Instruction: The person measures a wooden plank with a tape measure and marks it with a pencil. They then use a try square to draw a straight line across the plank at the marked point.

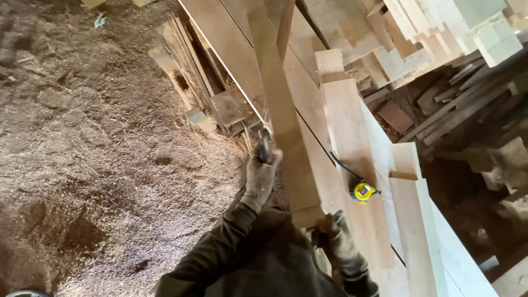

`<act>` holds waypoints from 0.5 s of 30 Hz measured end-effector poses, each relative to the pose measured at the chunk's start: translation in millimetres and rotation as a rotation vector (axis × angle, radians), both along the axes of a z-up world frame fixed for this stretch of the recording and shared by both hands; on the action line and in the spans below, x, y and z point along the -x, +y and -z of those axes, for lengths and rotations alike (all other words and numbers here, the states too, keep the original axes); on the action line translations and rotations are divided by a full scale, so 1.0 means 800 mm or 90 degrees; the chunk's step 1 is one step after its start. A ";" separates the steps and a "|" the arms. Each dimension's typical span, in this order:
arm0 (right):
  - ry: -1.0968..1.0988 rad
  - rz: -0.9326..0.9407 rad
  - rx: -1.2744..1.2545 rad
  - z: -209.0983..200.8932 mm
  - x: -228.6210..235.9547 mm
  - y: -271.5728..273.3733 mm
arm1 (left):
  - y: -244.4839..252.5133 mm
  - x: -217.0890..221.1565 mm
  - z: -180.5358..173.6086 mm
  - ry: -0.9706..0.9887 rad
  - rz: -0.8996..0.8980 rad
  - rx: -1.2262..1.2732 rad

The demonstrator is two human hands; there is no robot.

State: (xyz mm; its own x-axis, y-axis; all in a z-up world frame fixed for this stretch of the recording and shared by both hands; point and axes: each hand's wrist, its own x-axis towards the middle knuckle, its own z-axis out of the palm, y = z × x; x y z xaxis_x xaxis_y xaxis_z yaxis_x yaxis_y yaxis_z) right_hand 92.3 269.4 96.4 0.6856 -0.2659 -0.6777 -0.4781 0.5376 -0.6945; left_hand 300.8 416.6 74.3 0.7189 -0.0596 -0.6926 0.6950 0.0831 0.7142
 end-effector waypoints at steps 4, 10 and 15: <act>0.248 -0.100 -0.020 -0.069 -0.051 -0.008 | -0.017 0.013 0.043 -0.029 -0.046 0.093; 0.098 -0.510 0.829 -0.012 -0.185 -0.086 | -0.013 0.031 -0.007 -0.088 0.063 0.075; 0.129 -0.587 0.554 -0.006 -0.323 0.003 | -0.014 0.045 -0.049 -0.026 0.221 -0.143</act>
